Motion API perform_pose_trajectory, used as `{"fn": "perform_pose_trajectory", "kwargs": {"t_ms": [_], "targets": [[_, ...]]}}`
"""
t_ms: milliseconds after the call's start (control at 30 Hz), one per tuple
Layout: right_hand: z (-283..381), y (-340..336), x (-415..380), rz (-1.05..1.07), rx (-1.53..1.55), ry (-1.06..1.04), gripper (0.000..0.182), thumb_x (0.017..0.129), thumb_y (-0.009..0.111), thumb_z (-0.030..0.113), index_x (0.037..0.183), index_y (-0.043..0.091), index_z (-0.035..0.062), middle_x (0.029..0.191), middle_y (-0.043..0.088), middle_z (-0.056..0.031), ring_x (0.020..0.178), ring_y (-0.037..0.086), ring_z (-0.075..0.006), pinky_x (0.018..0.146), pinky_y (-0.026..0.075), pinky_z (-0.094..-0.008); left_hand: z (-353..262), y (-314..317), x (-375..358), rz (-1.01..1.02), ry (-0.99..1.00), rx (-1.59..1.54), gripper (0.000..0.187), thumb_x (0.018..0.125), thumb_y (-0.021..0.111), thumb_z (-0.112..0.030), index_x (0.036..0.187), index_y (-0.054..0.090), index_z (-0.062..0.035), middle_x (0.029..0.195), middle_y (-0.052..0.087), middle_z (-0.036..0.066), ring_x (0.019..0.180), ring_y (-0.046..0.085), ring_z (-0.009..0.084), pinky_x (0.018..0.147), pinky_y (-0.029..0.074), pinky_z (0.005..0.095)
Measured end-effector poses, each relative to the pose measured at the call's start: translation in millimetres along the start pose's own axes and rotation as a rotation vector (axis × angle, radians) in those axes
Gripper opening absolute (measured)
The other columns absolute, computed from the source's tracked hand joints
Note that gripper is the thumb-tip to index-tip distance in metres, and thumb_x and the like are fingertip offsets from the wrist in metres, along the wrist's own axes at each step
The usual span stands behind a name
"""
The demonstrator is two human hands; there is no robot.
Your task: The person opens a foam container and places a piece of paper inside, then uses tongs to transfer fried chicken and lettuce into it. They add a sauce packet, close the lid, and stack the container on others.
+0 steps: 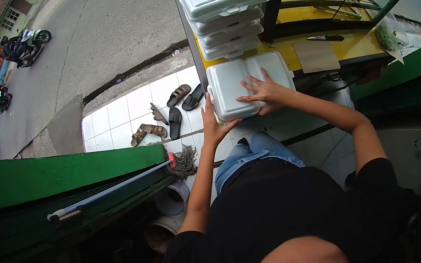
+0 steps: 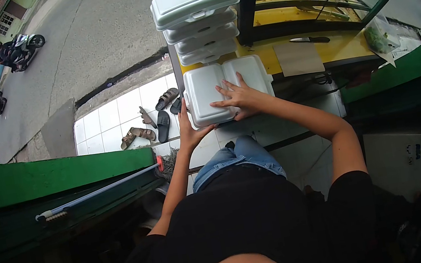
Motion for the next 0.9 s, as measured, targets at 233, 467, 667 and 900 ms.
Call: {"fn": "perform_pose_trajectory", "kwargs": {"t_ms": [233,467,667,900], "targets": [[-1,-3,1,0.02,0.06,-0.025,0.094,0.065,0.078,0.042,0.145,0.029,0.0406,0.144,0.039,-0.0203,0.133,0.036,-0.0426,0.098,0.013,-0.0761,2,0,0,-0.014,-0.021,0.0,0.132,0.053,0.084,-0.053,0.147,0.008,0.0009,0.149,0.027,0.023,0.134,0.036,0.0361,0.107,0.014,0.0647],[-6,-1,-3,0.033,0.147,-0.026,0.088,0.069,0.074,0.047,0.145,0.03,0.038,0.145,0.038,-0.017,0.134,0.034,-0.0421,0.099,0.012,-0.0764,7,1,1,0.011,-0.037,0.021,0.132,0.053,0.083,-0.055,0.148,0.009,-0.0009,0.15,0.026,0.022,0.135,0.034,0.0354,0.106,0.012,0.066],[-1,-2,8,-0.023,0.119,-0.064,0.086,0.071,0.071,0.052,0.145,0.029,0.0402,0.149,0.033,-0.0151,0.136,0.03,-0.0431,0.099,0.007,-0.0767,9,4,1,-0.01,-0.084,0.057,0.135,0.051,0.083,-0.059,0.148,0.008,-0.0014,0.15,0.025,0.021,0.135,0.034,0.0349,0.107,0.013,0.0659],[-6,0,14,0.052,0.174,-0.07,0.087,0.069,0.072,0.052,0.144,0.029,0.0427,0.147,0.037,-0.0151,0.137,0.029,-0.0425,0.099,0.004,-0.0776,11,4,2,0.004,-0.117,0.066,0.136,0.049,0.084,-0.058,0.148,0.007,-0.0052,0.151,0.025,0.017,0.136,0.034,0.0331,0.106,0.013,0.0674]]}}
Point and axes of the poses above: each hand's wrist, its own x-axis towards the middle knuckle, its own y-axis out of the palm, z = x × y, the point moved 8 cm from there along x, towards the middle knuckle
